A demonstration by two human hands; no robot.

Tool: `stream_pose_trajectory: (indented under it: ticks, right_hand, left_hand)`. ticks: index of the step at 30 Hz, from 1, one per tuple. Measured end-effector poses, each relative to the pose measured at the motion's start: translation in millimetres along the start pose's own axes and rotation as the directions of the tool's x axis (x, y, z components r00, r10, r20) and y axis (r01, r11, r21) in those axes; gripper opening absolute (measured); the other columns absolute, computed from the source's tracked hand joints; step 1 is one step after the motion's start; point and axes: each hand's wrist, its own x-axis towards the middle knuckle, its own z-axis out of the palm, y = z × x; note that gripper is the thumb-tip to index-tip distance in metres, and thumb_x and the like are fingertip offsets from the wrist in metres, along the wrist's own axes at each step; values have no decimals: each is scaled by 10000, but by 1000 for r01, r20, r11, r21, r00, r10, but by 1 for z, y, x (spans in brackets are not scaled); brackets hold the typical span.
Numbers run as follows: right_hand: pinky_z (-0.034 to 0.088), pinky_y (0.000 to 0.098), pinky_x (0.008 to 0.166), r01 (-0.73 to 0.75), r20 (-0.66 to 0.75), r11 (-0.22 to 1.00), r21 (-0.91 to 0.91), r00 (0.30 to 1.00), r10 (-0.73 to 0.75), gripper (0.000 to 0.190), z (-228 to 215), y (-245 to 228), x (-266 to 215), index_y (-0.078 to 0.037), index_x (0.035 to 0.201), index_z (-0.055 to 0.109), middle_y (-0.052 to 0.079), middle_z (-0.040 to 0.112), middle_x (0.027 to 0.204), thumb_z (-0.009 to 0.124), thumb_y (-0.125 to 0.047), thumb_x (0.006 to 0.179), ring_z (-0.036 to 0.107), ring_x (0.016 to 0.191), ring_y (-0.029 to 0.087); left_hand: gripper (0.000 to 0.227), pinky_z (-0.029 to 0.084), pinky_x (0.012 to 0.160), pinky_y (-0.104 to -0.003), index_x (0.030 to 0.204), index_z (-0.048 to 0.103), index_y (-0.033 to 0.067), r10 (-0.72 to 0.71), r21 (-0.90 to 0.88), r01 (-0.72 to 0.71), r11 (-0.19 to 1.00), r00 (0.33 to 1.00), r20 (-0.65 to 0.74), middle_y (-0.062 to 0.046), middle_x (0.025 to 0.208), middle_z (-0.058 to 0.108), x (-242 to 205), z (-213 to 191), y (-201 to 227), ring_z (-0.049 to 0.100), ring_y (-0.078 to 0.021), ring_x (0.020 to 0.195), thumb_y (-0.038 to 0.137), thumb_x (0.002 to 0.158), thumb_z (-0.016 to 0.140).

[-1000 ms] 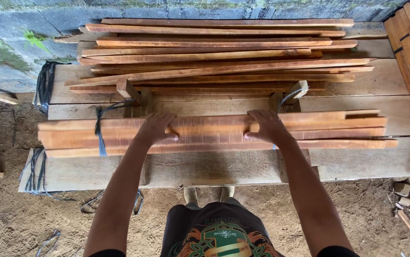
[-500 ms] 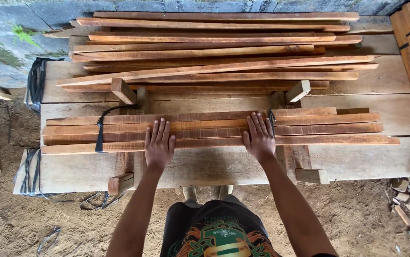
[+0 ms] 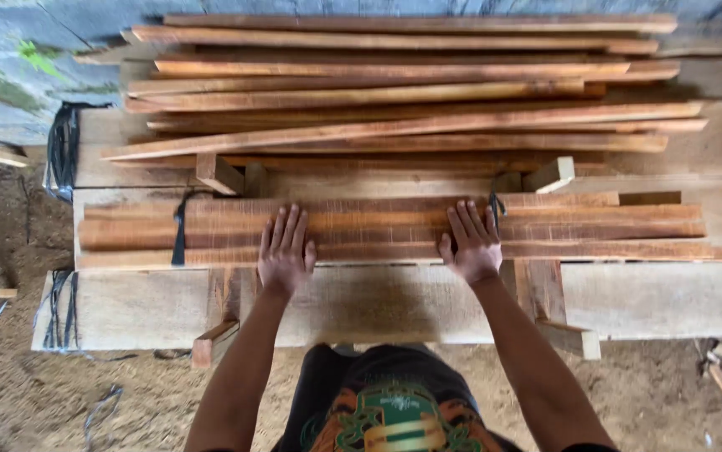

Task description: Bundling long wooden slats together using black tie-strips on a wooden workbench.

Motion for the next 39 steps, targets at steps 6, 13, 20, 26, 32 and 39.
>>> stream_pose_trajectory:
  ticks: [6, 13, 20, 26, 32, 39]
  right_hand:
    - [438, 499, 1150, 21, -118, 999, -38, 993, -25, 527, -8, -6, 12, -142, 1286, 763, 102, 754, 1277, 573, -362, 846, 694, 1222, 285]
    - [420, 483, 1164, -20, -79, 999, -44, 997, 17, 518, -12, -11, 10, -140, 1299, 737, 76, 726, 1343, 601, -326, 836, 664, 1273, 261]
    - [487, 472, 1085, -104, -36, 994, 14, 994, 104, 448, 5, -7, 1, -137, 1219, 767, 80, 759, 1238, 668, -298, 814, 695, 1207, 278]
    - [581, 405, 819, -304, 233, 858, 414, 947, 223, 158, -20, -15, 56, -184, 879, 804, 48, 766, 838, 719, -313, 916, 745, 857, 277]
    - [428, 553, 1111, -430, 664, 789, 438, 747, 38, 547, -31, -17, 141, -27, 1280, 696, 230, 704, 1237, 592, -513, 1053, 638, 1228, 408]
    - [413, 537, 1109, -455, 976, 881, 130, 215, -33, 906, 27, -17, 155, -81, 792, 627, 264, 698, 1218, 248, -884, 972, 655, 1162, 435]
  left_hand:
    - [632, 373, 1180, -469, 1477, 592, 152, 36, -10, -36, 999, 999, -24, -81, 1539, 571, 13, -6, -2, 525, -294, 1422, 382, 896, 501]
    - [627, 267, 1234, -479, 1546, 496, 187, -87, -67, 99, 993, 983, 163, -65, 1618, 476, 10, -12, 5, 443, -282, 1483, 408, 967, 396]
    - [523, 222, 1250, -486, 1528, 521, 159, -208, -136, 232, 963, 963, 170, -82, 1618, 470, -19, 10, 23, 395, -281, 1511, 320, 1041, 420]
    - [144, 557, 679, -366, 911, 707, 300, -2, -356, 56, 933, 989, 150, 85, 903, 631, -54, 8, 60, 707, -179, 844, 218, 799, 674]
    - [579, 598, 910, -435, 1330, 610, 263, -182, -402, 872, 280, 459, 869, -29, 1150, 774, -41, -20, 105, 770, -214, 1016, 679, 930, 660]
    - [889, 542, 1058, -511, 1397, 286, -157, -306, -444, 568, -692, 326, 894, -268, 1328, 469, -6, -17, 129, 639, -344, 1167, 437, 958, 782]
